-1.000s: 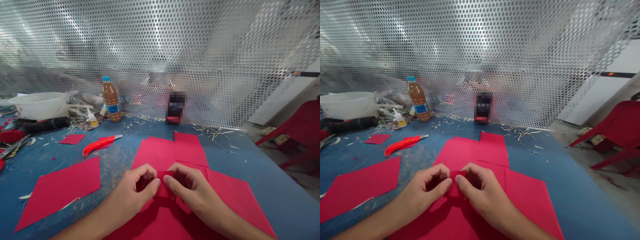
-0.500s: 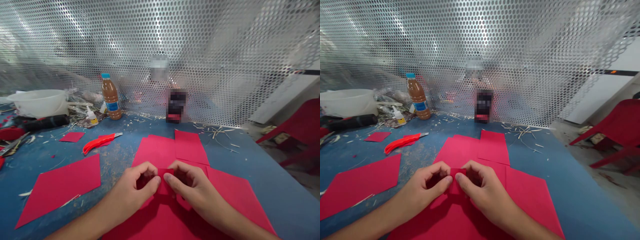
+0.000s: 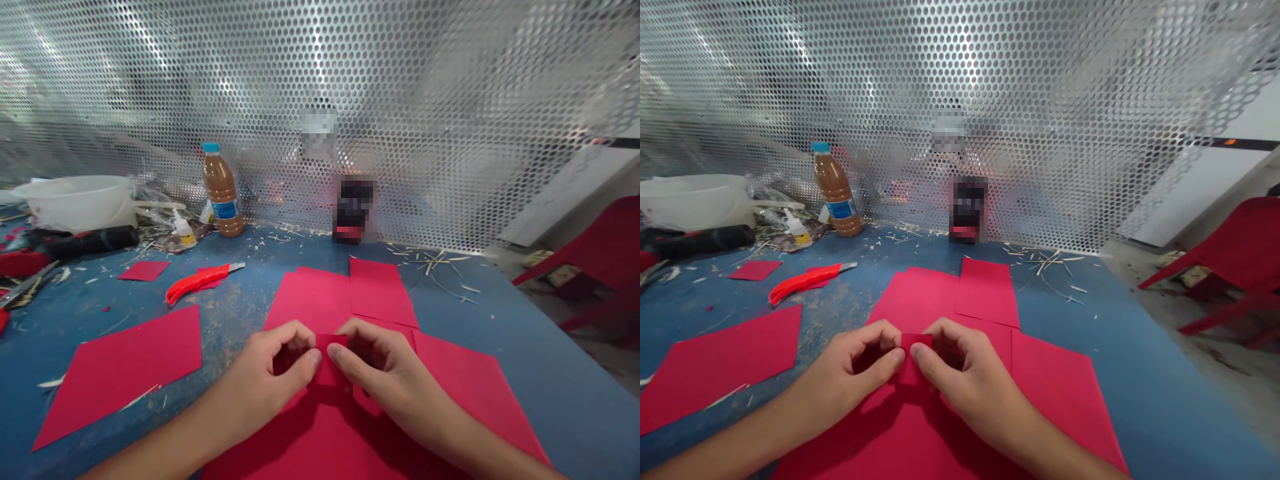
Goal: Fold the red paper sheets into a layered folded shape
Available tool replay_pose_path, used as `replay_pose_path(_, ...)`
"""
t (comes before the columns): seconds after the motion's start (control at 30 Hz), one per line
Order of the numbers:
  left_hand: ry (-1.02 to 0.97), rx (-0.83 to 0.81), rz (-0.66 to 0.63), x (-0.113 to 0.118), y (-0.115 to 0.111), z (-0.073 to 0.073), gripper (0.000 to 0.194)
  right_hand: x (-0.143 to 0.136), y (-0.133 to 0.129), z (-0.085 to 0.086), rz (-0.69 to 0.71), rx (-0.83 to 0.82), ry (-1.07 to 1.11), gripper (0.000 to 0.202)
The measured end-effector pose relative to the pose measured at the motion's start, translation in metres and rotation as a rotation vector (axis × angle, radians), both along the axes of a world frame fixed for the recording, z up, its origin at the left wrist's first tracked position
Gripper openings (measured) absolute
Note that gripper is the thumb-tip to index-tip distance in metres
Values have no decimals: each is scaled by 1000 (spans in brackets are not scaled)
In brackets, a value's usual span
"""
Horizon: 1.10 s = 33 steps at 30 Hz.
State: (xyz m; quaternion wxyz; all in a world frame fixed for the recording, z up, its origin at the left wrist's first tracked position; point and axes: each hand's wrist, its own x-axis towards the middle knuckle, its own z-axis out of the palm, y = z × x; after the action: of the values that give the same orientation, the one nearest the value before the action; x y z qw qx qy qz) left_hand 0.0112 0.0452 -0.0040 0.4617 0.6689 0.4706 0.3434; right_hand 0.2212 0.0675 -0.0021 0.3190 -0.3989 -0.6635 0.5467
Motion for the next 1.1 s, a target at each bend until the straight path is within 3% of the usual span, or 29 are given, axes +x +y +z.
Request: replay_pose_path(1.1, -8, 13, -18, 0, 2, -2, 18, -1, -1, 2, 4, -2, 3, 31)
